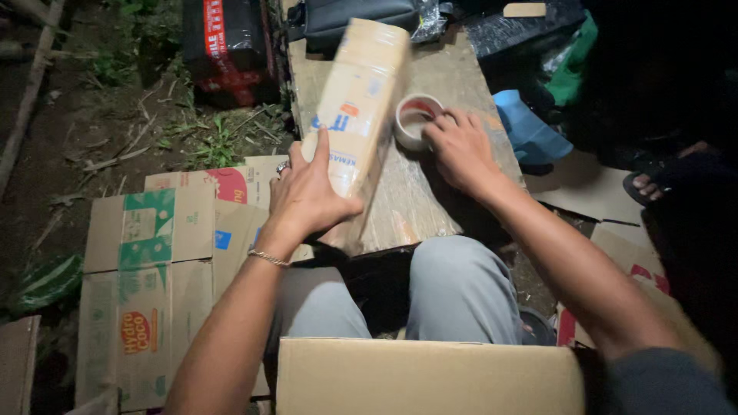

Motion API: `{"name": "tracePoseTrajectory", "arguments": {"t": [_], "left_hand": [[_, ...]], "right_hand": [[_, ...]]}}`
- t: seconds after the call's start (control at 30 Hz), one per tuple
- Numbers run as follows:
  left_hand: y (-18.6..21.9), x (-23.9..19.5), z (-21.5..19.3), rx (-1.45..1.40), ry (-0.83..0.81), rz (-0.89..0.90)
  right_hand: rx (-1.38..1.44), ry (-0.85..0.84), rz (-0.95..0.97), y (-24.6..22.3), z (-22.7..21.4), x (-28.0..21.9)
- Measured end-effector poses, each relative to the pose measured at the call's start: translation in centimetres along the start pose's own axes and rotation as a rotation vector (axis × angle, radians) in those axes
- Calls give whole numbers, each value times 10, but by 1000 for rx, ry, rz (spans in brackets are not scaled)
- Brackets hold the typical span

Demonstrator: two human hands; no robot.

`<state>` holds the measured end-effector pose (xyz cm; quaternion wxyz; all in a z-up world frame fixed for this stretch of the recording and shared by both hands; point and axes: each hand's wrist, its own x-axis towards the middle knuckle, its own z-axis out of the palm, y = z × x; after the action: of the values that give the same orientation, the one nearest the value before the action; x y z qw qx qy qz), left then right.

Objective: The person cuts a cardboard sheet with a knife, folds it into a box shape, and secures the edges with clear tape. They then tape a second cardboard piece to the top of the assembled box.

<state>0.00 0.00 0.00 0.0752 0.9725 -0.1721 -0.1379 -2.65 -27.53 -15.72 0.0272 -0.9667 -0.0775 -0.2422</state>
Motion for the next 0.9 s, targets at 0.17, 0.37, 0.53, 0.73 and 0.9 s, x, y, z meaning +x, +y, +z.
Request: {"name": "tracePoseTrajectory", "arguments": {"t": [0.17, 0.37, 0.53, 0.73, 0.9], "left_hand": [[-27, 25, 6, 79, 1, 295], [-8, 104, -11, 181, -73, 481], [-5, 151, -28, 256, -78, 436], [-1, 171, -11, 389, 62, 477], [-3, 115, -3, 454, 409, 609]], "right_hand": [[18, -101, -68, -11, -58, -52], [69, -68, -128, -13, -71, -58], [-58, -53, -52, 10, -56, -38], [-20, -41, 23, 51, -42, -48], [368, 77, 126, 63, -58, -64]]}}
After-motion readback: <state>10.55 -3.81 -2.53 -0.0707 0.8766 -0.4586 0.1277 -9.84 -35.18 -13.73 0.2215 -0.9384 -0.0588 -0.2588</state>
